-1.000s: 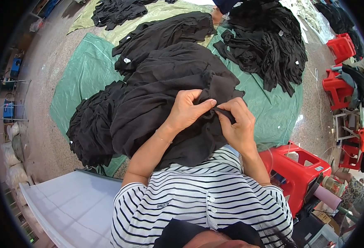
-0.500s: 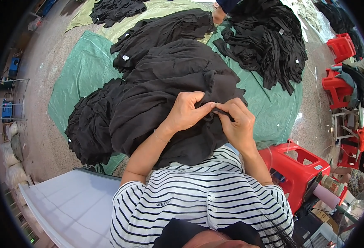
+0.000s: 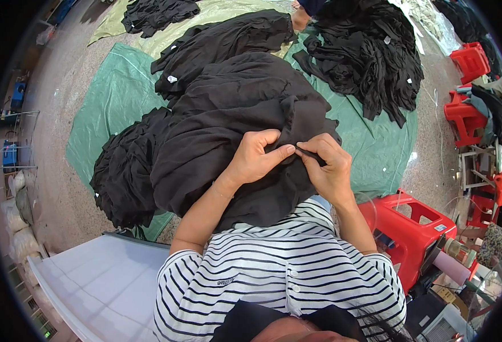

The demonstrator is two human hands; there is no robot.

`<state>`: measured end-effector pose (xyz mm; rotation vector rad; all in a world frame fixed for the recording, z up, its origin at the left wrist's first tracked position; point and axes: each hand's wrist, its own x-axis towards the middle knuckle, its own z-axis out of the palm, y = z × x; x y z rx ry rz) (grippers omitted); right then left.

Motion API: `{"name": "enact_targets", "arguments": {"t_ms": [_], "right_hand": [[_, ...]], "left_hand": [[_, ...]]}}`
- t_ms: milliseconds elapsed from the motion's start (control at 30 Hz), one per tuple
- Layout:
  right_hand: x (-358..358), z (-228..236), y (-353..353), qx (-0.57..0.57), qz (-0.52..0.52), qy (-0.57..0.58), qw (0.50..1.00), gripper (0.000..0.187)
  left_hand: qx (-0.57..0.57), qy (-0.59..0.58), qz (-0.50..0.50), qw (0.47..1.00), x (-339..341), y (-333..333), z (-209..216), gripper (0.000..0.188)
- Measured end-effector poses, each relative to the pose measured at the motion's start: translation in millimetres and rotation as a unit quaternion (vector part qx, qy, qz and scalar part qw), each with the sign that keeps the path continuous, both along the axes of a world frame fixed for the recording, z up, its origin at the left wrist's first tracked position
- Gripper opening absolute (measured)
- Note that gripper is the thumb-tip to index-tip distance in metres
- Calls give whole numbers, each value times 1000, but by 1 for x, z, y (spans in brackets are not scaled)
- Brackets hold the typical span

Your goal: Inspecting and sorting pieces of black fabric in a textile manufacturing facility.

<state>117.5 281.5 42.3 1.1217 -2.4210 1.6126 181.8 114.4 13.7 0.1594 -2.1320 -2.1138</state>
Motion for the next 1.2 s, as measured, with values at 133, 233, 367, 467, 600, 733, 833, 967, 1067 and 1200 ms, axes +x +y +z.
{"name": "enact_targets", "arguments": {"t_ms": [133, 233, 367, 467, 600, 733, 833, 967, 1067, 1200], "right_hand": [[2, -2, -1, 5, -12, -19, 1000, 17], [0, -7, -2, -14, -14, -114, 993, 10], [-1, -15, -2, -87, -24, -371, 924, 7], [-2, -21, -3, -138, -2, -489, 861, 8], [0, -21, -13, -95, -38, -293, 951, 10], [-2, -24, -18, -93, -37, -257, 961, 12], [-5, -26, -21, -93, -28, -340, 935, 15], [-5, -30, -24, -123, -7, -366, 922, 16], [-3, 2, -21, -110, 39, -336, 935, 44], [-18, 27, 5, 175, 176, -125, 961, 55]], "left_hand": [[-98, 32, 11, 995, 3, 1, -9, 29], [-10, -7, 36, 999, 6, 8, -8, 18], [85, -23, 66, 994, 6, 13, 0, 11], [89, -15, 43, 995, 8, 8, -3, 10], [-37, 32, -12, 999, 5, 2, -3, 9], [-48, 89, -1, 995, 6, 3, -1, 19], [113, -1, 34, 993, 6, 9, -3, 15], [180, -40, 116, 976, -6, 13, 4, 9], [240, -66, 125, 960, -4, 11, 12, 9], [-168, 81, 14, 982, 17, -4, 36, 37]]}}
